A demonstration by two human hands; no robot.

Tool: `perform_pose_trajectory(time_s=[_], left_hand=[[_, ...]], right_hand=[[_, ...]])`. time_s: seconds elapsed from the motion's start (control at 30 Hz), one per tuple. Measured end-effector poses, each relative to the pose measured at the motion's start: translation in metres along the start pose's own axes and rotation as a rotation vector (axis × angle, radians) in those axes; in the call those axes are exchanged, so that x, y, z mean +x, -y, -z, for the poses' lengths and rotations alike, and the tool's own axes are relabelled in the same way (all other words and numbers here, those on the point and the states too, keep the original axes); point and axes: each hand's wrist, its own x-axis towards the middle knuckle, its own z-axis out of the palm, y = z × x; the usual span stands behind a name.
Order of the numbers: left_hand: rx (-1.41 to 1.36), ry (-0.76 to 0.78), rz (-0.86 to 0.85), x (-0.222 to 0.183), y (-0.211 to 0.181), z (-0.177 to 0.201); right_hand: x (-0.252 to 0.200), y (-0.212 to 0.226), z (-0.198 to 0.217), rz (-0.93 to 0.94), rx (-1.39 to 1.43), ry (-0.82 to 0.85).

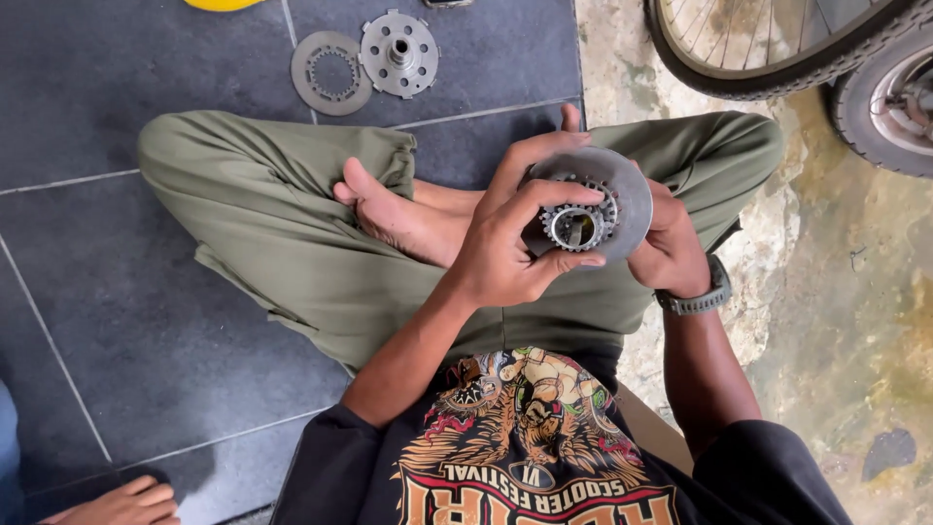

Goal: Brushing and cleaning the inner surfaces of a motorcycle clutch hub using a small hand brush.

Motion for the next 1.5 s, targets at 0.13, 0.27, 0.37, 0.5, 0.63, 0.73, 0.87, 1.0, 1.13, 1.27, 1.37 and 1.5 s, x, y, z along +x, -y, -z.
perform_pose_trajectory(time_s=[0.13, 0.27, 0.37, 0.5, 0.63, 0.73, 0.87, 1.0, 1.13, 1.27, 1.37, 1.5], left_hand=[[0.043, -0.047, -0.026, 0.002, -0.005, -0.004], [0.073, -0.149, -0.005, -0.002, 0.001, -0.014], [0.15, -0.143, 0.076, -0.003, -0.005, -0.014], [0.312, -0.136, 0.152, 0.0, -0.013, -0.018], [0.349, -0.141, 0.189, 0.002, -0.015, -0.024], [0.399, -0.182, 0.195, 0.005, -0.019, -0.027], [0.386, -0.243, 0.193, 0.003, -0.014, -0.031], [0.292, -0.238, 0.136, 0.006, -0.015, -0.028], [0.3, -0.226, 0.119, 0.002, -0.01, -0.028], [0.313, -0.259, 0.109, 0.005, -0.012, -0.03], [0.32, -0.28, 0.101, 0.006, -0.014, -0.032], [0.372, -0.328, 0.12, 0.007, -0.018, -0.034]], right_hand=[[0.022, 0.02, -0.009, 0.052, -0.131, -0.004], [0.011, 0.011, -0.017, 0.086, -0.171, -0.11], [0.013, 0.025, -0.023, -0.018, -0.273, -0.148], [0.0, 0.031, -0.036, -0.179, -0.32, -0.244], [-0.007, 0.021, -0.04, -0.148, -0.329, -0.307], [-0.011, 0.017, -0.042, -0.182, -0.338, -0.329], [-0.006, 0.024, -0.05, -0.193, -0.379, -0.366], [-0.014, 0.009, -0.052, -0.224, -0.339, -0.392], [-0.016, 0.014, -0.057, -0.221, -0.35, -0.386], [-0.032, -0.007, -0.055, -0.258, -0.386, -0.411], [-0.036, -0.009, -0.058, -0.282, -0.384, -0.426], [-0.038, -0.02, -0.064, -0.284, -0.273, -0.46]])
